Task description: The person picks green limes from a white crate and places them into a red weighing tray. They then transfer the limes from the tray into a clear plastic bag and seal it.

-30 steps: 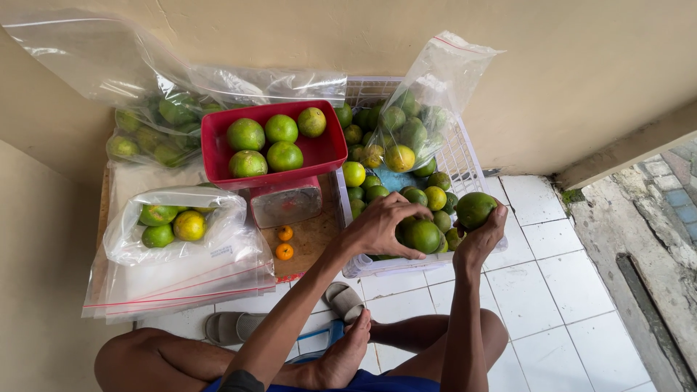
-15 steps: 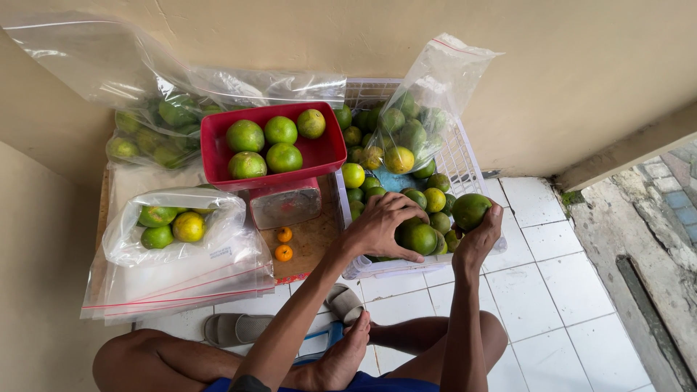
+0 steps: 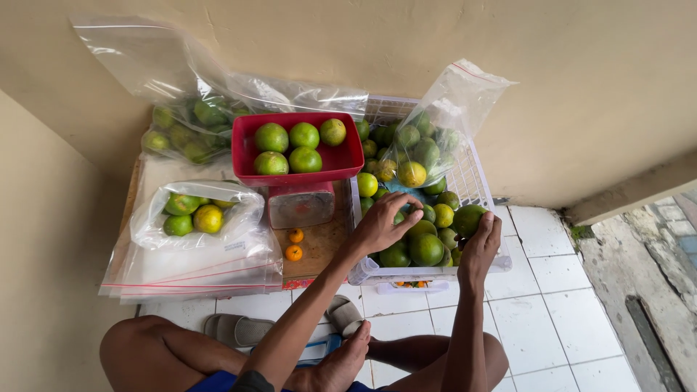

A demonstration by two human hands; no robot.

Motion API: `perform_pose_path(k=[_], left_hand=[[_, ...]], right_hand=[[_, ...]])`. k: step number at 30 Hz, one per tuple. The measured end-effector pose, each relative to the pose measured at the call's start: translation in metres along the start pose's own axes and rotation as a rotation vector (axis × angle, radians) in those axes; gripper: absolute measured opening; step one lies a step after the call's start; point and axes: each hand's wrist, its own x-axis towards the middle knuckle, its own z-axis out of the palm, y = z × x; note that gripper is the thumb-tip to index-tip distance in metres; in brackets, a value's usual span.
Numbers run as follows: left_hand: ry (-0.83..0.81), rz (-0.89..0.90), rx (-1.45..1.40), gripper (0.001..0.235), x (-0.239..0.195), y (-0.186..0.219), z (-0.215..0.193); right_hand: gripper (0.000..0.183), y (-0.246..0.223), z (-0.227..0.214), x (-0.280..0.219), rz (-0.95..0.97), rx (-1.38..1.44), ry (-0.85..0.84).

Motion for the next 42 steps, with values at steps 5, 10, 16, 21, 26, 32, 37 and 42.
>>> perform_pose_path(k=[5,10,16,21,26,32,37,42], left_hand=[[-0.039,0.051,0.005,0.027,0.006,0.002,0.006],[-0.074,0.044,-0.059,0.029,-0.001,0.025,-0.006],[0.008,0.261,0.038,0.028,0.009,0.058,-0.081],[0.347,0.377,0.21,0.026,0.012,0.068,-0.165],[0.532,0.225,0.391,0.025,-0.02,0.037,-0.229],[0.615,0.041,0.379,0.026,-0.047,0.017,-0.245],[0.599,0.003,0.396,0.024,-0.051,0.006,-0.241],[0.515,-0.084,0.445,0.027,-0.047,-0.015,-0.236]], right_hand=[[0.052,-0.032,0.006,-0.005,0.026,-0.035,-0.051],[0.078,-0.038,0.006,-0.003,0.011,-0.09,-0.104],[0.076,-0.083,0.033,0.007,-0.224,-0.228,-0.149],[0.071,-0.152,0.088,0.014,-0.559,-0.276,-0.403],[0.071,-0.164,0.152,0.025,-0.633,-0.393,-0.714],[0.06,-0.138,0.199,0.023,-0.817,-0.87,-0.754],[0.056,-0.122,0.207,0.029,-0.855,-1.014,-0.765],[0.05,-0.134,0.201,0.02,-0.848,-1.047,-0.803]])
